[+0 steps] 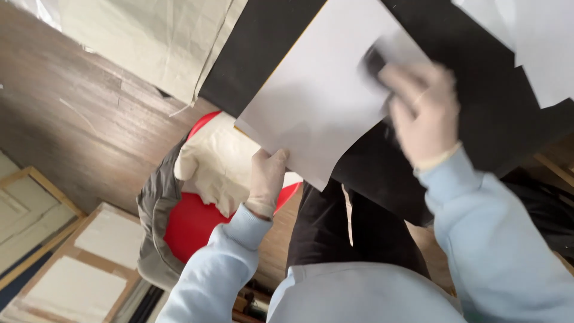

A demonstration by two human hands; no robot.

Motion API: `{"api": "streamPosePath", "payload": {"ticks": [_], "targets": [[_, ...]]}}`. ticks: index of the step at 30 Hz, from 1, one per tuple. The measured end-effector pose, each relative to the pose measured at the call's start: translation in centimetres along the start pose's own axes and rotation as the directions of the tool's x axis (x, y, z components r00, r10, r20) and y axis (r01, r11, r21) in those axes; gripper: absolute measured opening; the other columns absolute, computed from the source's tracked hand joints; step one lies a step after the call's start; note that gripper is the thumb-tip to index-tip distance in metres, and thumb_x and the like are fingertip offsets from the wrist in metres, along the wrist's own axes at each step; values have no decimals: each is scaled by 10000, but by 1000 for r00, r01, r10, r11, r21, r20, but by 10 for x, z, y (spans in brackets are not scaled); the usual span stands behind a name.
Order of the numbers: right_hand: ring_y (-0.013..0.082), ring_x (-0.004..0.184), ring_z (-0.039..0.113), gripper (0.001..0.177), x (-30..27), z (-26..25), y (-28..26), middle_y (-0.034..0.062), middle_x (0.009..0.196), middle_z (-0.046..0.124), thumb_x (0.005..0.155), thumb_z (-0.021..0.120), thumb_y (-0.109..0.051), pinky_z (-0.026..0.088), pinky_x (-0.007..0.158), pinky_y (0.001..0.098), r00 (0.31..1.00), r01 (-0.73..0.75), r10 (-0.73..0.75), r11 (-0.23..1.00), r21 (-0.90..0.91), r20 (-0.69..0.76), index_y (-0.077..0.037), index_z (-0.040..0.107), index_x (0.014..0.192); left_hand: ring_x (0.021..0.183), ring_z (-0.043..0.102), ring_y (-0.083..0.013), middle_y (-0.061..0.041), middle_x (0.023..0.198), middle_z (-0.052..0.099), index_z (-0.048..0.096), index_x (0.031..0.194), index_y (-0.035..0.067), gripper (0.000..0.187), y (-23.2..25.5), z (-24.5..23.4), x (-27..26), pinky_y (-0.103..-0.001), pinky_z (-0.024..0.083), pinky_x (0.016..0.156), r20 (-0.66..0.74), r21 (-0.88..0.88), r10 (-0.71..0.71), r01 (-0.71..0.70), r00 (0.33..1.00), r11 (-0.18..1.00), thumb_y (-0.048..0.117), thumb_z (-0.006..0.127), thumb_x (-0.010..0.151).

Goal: The recorder applies a protective film to a piece of graphic artwork and smooths it using a cloth.

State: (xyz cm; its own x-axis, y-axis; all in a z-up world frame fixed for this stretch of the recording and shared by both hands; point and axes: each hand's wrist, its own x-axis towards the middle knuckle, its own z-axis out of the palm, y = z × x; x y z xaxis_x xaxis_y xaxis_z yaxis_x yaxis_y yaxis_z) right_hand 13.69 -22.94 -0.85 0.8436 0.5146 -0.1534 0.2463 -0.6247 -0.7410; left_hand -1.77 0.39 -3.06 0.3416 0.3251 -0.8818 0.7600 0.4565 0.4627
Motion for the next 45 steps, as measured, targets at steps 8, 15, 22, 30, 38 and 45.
{"api": "streamPosePath", "payload": {"ticks": [8,15,22,30,38,45], "targets": [[325,1304,506,350,3,28,30,84,1393,523,1075,701,31,565,1085,417,996,-16,-11,954,-300,-88,-102,696,1398,784,718,-228,-163,977,732,627,1127,-114,288,-7,1,-8,-345,607,691,-77,-2,87,-87,993,996,45,626,887],[322,1263,500,411,5,27,25,94,1413,532,1024,695,41,551,1115,434,996,64,-80,959,-276,-46,-89,695,1414,814,624,-166,-164,929,691,686,1043,-150,268,-64,-6,8,-304,531,750,-240,-64,158,-178,958,982,83,785,951],[317,1291,491,339,4,31,35,116,1428,494,1075,691,45,559,1133,419,1000,-15,3,916,-400,-30,-91,674,1386,890,662,-160,-83,982,683,601,1134,-6,384,-25,13,-7,-275,555,817,-319,-403,-99,-41,942,914,58,782,801],[324,1316,492,377,5,30,26,113,1413,498,1084,687,34,554,1095,423,998,-50,36,921,-386,-44,-108,707,1433,825,653,-161,-105,926,680,596,1055,14,328,-29,11,-9,-271,564,763,-294,-456,-128,-21,947,890,61,790,795],[354,1325,482,478,-7,48,22,136,1398,488,1010,698,58,543,1090,423,999,15,-26,932,-361,-26,-105,667,1459,652,547,-117,-57,773,654,622,922,54,267,-32,9,-5,-248,465,603,-348,-448,-133,-40,928,893,44,845,777],[360,1242,512,570,-23,71,-14,132,1391,525,936,716,62,528,1041,447,997,75,-63,946,-315,48,-123,663,1473,667,609,-110,-49,780,694,642,914,25,268,-35,7,-2,-233,516,635,-344,-492,-144,-47,928,869,41,857,754]]}}
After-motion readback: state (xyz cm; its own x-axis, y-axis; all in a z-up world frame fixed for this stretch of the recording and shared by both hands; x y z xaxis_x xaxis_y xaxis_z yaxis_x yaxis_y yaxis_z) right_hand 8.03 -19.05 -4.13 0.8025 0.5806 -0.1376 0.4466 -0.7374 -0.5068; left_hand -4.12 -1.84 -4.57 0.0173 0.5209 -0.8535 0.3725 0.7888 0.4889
